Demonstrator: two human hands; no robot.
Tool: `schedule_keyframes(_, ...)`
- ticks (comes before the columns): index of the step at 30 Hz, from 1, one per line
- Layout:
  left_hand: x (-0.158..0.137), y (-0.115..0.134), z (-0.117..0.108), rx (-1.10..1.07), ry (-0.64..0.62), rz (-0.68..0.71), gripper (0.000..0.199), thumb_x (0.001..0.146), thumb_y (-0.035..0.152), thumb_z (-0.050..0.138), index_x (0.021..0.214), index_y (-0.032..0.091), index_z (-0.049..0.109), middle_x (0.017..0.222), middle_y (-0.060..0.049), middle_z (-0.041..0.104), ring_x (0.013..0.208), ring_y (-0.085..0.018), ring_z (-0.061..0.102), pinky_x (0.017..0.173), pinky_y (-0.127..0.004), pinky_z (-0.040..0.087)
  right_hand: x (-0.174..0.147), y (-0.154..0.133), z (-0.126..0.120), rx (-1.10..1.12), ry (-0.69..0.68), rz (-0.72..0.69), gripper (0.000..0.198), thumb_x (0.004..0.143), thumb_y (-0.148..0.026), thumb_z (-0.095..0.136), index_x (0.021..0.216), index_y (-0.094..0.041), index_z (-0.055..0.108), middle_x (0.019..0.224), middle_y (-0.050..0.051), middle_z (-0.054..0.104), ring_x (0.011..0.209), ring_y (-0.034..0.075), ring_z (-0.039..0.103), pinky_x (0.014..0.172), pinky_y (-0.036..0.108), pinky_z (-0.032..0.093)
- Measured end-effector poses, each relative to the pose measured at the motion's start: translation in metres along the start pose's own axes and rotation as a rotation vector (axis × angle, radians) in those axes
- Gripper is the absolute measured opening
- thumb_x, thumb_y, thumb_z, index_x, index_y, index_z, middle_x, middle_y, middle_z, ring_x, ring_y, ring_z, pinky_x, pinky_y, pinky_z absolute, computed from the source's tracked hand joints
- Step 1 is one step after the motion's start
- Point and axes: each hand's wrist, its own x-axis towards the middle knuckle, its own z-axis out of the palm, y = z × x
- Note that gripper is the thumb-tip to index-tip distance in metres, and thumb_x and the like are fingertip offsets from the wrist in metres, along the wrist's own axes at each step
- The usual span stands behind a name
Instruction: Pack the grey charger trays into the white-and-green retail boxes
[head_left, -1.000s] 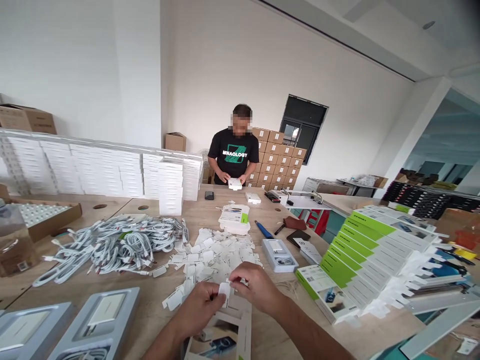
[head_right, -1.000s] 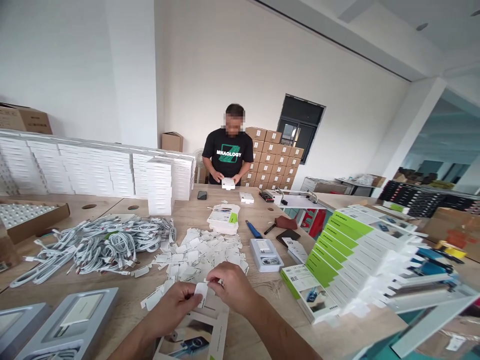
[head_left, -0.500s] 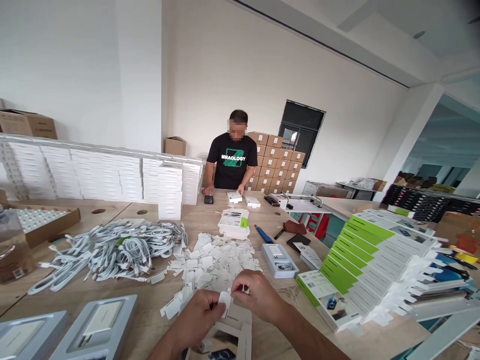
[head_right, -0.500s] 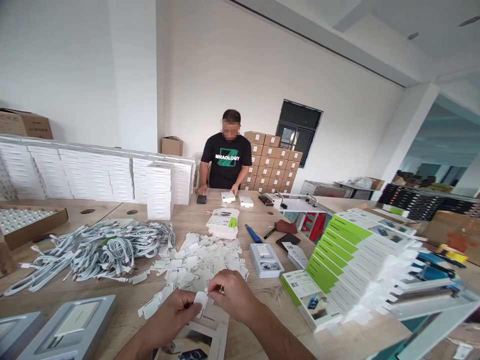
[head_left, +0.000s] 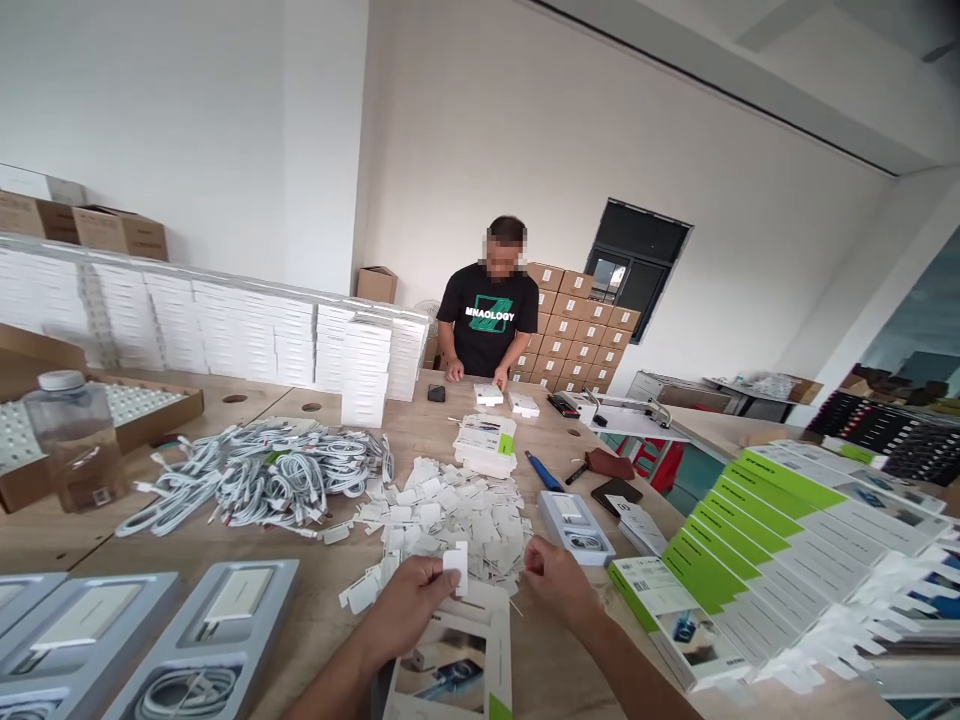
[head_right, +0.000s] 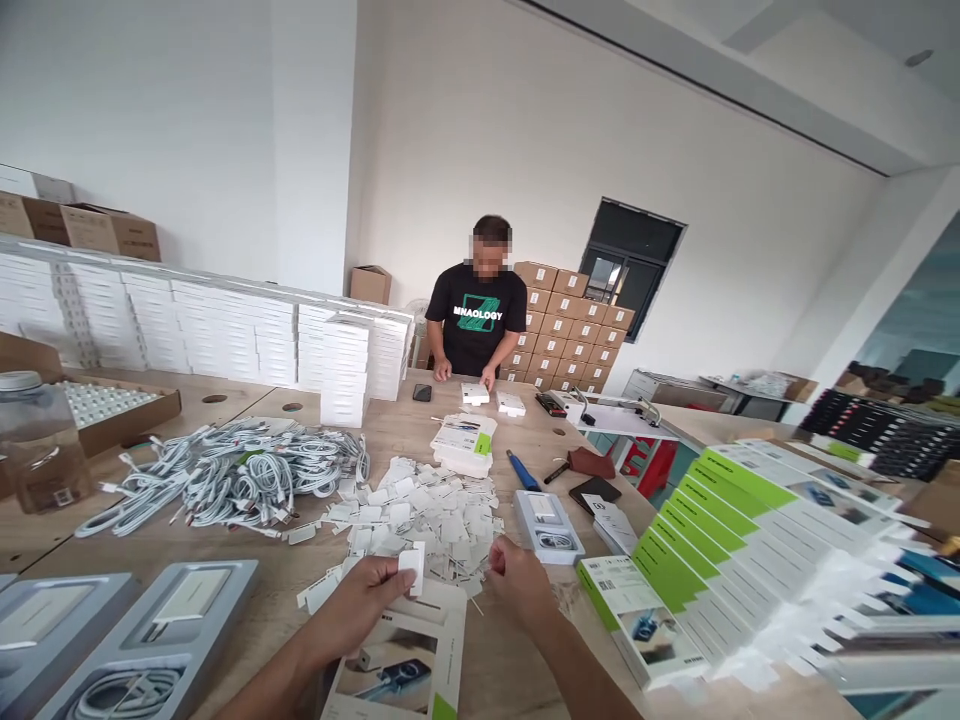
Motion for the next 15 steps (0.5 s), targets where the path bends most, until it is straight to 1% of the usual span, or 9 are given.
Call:
schedule_keyframes(1, 0.000, 0.000, 0.000, 0.004, 0.009, 0.002, 0.052, 0.082, 0.060, 0.046, 0.074, 0.012, 0.064, 0.066, 0.001, 0.051, 0.066, -0.010, 0.043, 0.068, -0.024, 0.033, 0.000, 0.004, 0.001, -0.035, 0.007, 0.004, 0.011, 0.069, -0.009, 0.056, 0.075, -0.017, 0.062, 0.069, 0.001, 0.063, 0.066, 0.016, 0.057, 0.061, 0.026, 0.037)
schedule_keyframes(3, 0.001, 0.000, 0.000, 0.010, 0.020, 0.001, 0.055, 0.082, 0.062, 0.045, 0.074, 0.011, 0.066, 0.067, 0.000, 0.053, 0.067, -0.011, 0.044, 0.069, -0.024, 0.033, -0.002, 0.001, -0.001, -0.097, 0.028, -0.009, 0.019, 0.068, -0.005, 0.055, 0.076, -0.017, 0.066, 0.080, 0.005, 0.066, 0.080, 0.020, 0.058, 0.071, 0.030, 0.039)
schedule_keyframes(5, 0.001, 0.002, 0.001, 0.011, 0.020, -0.004, 0.055, 0.082, 0.062, 0.045, 0.074, 0.011, 0.065, 0.067, 0.000, 0.054, 0.068, -0.011, 0.045, 0.070, -0.024, 0.034, -0.004, -0.013, -0.006, -0.148, 0.069, -0.045, 0.022, 0.073, -0.004, 0.054, 0.077, -0.019, 0.070, 0.093, 0.008, 0.066, 0.096, 0.024, 0.056, 0.083, 0.036, 0.038)
schedule_keyframes(7, 0.000, 0.004, 0.001, -0.007, 0.018, 0.001, 0.054, 0.082, 0.062, 0.046, 0.074, 0.011, 0.064, 0.070, -0.001, 0.057, 0.070, -0.012, 0.047, 0.072, -0.024, 0.036, -0.007, -0.036, -0.009, -0.128, 0.111, -0.100, 0.022, 0.082, -0.011, 0.053, 0.082, -0.021, 0.072, 0.099, 0.008, 0.065, 0.100, 0.025, 0.054, 0.088, 0.038, 0.037)
schedule_keyframes(9, 0.000, 0.006, 0.002, -0.029, 0.017, 0.022, 0.053, 0.083, 0.061, 0.046, 0.074, 0.012, 0.063, 0.073, -0.001, 0.059, 0.073, -0.012, 0.050, 0.073, -0.024, 0.037, -0.012, -0.063, -0.007, 0.003, 0.119, -0.146, 0.020, 0.089, -0.024, 0.053, 0.090, -0.023, 0.073, 0.098, 0.007, 0.065, 0.098, 0.023, 0.055, 0.088, 0.037, 0.039)
schedule_keyframes(11, 0.000, 0.006, 0.002, -0.049, 0.009, 0.061, 0.052, 0.084, 0.060, 0.046, 0.076, 0.012, 0.064, 0.076, -0.002, 0.062, 0.076, -0.013, 0.052, 0.075, -0.024, 0.038, -0.018, -0.089, 0.001, 0.185, 0.104, -0.175, 0.018, 0.088, -0.033, 0.058, 0.095, -0.025, 0.073, 0.099, 0.006, 0.066, 0.098, 0.021, 0.056, 0.087, 0.034, 0.041)
schedule_keyframes(13, 0.000, 0.007, 0.002, -0.052, 0.015, 0.087, 0.052, 0.085, 0.059, 0.045, 0.077, 0.012, 0.065, 0.079, -0.003, 0.063, 0.079, -0.014, 0.053, 0.076, -0.023, 0.038, -0.023, -0.110, 0.010, 0.335, 0.112, -0.174, 0.016, 0.085, -0.033, 0.062, 0.093, -0.024, 0.072, 0.099, 0.004, 0.066, 0.099, 0.020, 0.057, 0.086, 0.031, 0.043)
schedule_keyframes(15, 0.000, 0.007, 0.000, -0.051, 0.034, 0.084, 0.051, 0.085, 0.058, 0.046, 0.077, 0.012, 0.065, 0.078, -0.002, 0.063, 0.078, -0.014, 0.053, 0.075, -0.023, 0.038, -0.025, -0.120, 0.016, 0.490, 0.108, -0.126, 0.014, 0.086, -0.031, 0.059, 0.090, -0.022, 0.069, 0.098, 0.004, 0.066, 0.096, 0.019, 0.058, 0.081, 0.028, 0.045)
